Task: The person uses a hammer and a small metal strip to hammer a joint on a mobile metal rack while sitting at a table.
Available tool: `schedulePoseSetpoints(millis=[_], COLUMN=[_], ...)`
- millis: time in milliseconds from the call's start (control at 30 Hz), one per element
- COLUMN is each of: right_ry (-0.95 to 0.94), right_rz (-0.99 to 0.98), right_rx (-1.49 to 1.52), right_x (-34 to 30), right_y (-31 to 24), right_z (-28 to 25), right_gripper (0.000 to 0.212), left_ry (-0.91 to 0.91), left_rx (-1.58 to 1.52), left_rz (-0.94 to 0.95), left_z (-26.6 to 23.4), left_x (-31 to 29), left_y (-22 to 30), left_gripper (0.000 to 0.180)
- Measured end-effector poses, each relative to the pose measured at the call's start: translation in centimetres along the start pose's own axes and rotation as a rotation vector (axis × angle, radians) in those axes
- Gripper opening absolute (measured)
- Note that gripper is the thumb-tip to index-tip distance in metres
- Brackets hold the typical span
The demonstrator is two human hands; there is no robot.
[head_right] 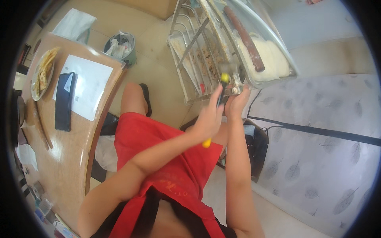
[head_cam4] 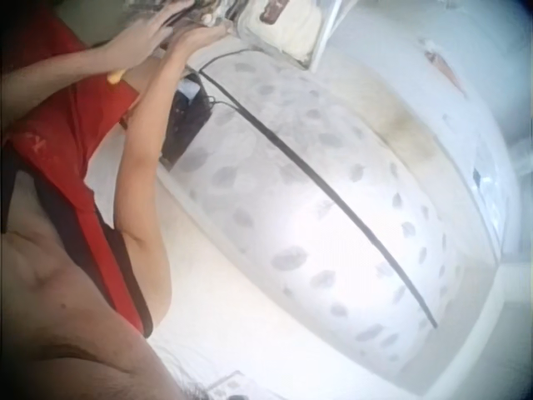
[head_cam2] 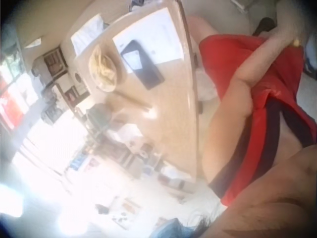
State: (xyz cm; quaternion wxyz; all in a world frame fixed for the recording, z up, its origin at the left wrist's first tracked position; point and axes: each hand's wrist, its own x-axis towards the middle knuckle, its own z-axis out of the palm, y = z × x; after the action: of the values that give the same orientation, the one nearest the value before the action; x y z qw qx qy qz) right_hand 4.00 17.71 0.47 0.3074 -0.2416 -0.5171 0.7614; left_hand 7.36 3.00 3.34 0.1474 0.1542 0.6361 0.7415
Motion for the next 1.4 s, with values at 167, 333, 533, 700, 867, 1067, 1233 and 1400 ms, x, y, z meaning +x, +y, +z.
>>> schedulePoseSetpoints(millis=[167, 333, 533, 700, 867, 1067, 1233, 1400], right_ry=[-0.015, 0.015, -0.11, -0.046, -0.103, -0.1, -0.08, -0.134], right_rz=[0.04, -0.08, 0.041, 0.0, -0.044, -0.047, -0.04, -0.031], right_rx=[0.007, -0.167, -0.059, -0.013, -0.197, -0.031, -0.036, -0.07], right_x=[0.2, 0.4, 0.5, 0.5, 0.2, 0.1, 0.6, 0.0], right_y=[-0.3, -0.2, -0.3, 0.0, -0.5, -0.1, 0.3, -0.6], right_z=[-0.3, -0.2, -0.9, 0.1, -0.6, 0.4, -0.7, -0.4], right_gripper=[0.028, 0.03, 0.031, 0.03, 0.019, 0.035, 0.036, 0.035], left_ry=[-0.065, -0.109, -0.014, 0.004, 0.041, -0.001, -0.004, 0.009], left_rx=[0.042, 0.036, 0.004, -0.011, -0.024, -0.063, -0.052, -0.191], left_rz=[-0.039, -0.118, -0.108, -0.102, 0.083, -0.152, -0.093, -0.1], left_z=[0.0, 0.6, -0.4, -1.5, 0.0, -4.6, -4.6, -4.0], left_x=[0.1, -1.1, 2.7, 4.4, 2.4, 10.6, 10.2, 10.0], left_y=[0.3, 0.8, 2.1, 2.2, -0.4, 2.6, 2.5, 2.9], left_gripper=[0.063, 0.064, 0.062, 0.063, 0.063, 0.059, 0.058, 0.059])
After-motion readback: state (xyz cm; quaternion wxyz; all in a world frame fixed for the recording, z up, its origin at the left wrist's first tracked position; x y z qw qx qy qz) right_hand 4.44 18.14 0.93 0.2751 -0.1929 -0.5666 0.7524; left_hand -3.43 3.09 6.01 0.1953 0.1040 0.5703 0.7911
